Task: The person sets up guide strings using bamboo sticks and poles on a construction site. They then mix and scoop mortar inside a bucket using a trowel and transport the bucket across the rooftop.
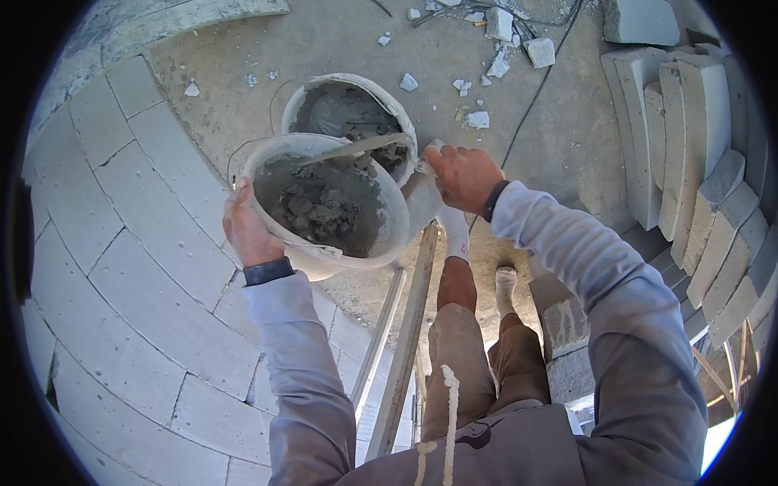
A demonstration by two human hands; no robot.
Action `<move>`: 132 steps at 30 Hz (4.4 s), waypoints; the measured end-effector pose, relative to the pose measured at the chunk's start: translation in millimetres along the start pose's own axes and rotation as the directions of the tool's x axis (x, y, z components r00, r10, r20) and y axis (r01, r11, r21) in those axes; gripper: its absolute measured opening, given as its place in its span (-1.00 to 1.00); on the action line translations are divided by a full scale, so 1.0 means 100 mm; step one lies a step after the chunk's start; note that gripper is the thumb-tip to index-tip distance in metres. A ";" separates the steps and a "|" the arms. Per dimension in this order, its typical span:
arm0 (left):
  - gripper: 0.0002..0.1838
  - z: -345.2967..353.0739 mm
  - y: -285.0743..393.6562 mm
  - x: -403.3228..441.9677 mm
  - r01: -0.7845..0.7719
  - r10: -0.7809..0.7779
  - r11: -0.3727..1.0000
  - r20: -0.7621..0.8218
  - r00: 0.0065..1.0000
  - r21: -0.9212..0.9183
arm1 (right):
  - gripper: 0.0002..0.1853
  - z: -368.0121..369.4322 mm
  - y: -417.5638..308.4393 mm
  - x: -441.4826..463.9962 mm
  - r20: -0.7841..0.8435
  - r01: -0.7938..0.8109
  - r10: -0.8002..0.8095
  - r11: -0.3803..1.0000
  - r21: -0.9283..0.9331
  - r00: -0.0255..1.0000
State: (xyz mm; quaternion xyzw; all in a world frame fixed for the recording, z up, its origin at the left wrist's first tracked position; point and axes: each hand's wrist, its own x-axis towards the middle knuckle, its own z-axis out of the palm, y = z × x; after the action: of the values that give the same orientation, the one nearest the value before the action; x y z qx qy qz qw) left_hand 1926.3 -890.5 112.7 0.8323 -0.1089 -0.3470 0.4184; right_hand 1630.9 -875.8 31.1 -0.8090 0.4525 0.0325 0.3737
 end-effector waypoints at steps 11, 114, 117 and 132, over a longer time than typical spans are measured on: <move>-0.55 0.52 0.24 -0.02 0.175 -0.187 0.980 -0.134 0.973 -0.094 | -0.69 0.20 -0.14 -0.08 -0.122 -0.148 0.163 0.982 0.119 0.979; -0.04 -0.88 -0.57 -1.26 -0.118 0.209 0.963 0.393 0.895 -0.242 | -0.58 0.11 -2.09 -0.27 -0.109 0.190 -0.156 0.813 0.550 0.982; -0.35 -0.93 -0.75 -1.23 -0.225 0.268 0.960 0.309 0.912 -0.169 | -0.68 -0.15 -1.65 -0.27 -0.380 0.328 -0.122 0.775 0.540 0.917; -0.63 -0.73 -1.40 -0.74 0.434 -0.434 0.750 0.125 0.892 -0.498 | -0.55 1.15 0.41 0.50 0.191 -0.509 0.492 0.667 0.545 0.849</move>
State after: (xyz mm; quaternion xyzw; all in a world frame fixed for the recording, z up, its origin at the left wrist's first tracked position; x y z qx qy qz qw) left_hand 1905.9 -722.7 70.9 0.6921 0.1833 -0.4513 0.5326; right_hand 1661.9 -850.6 -94.6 -0.5009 0.6397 0.0064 0.5830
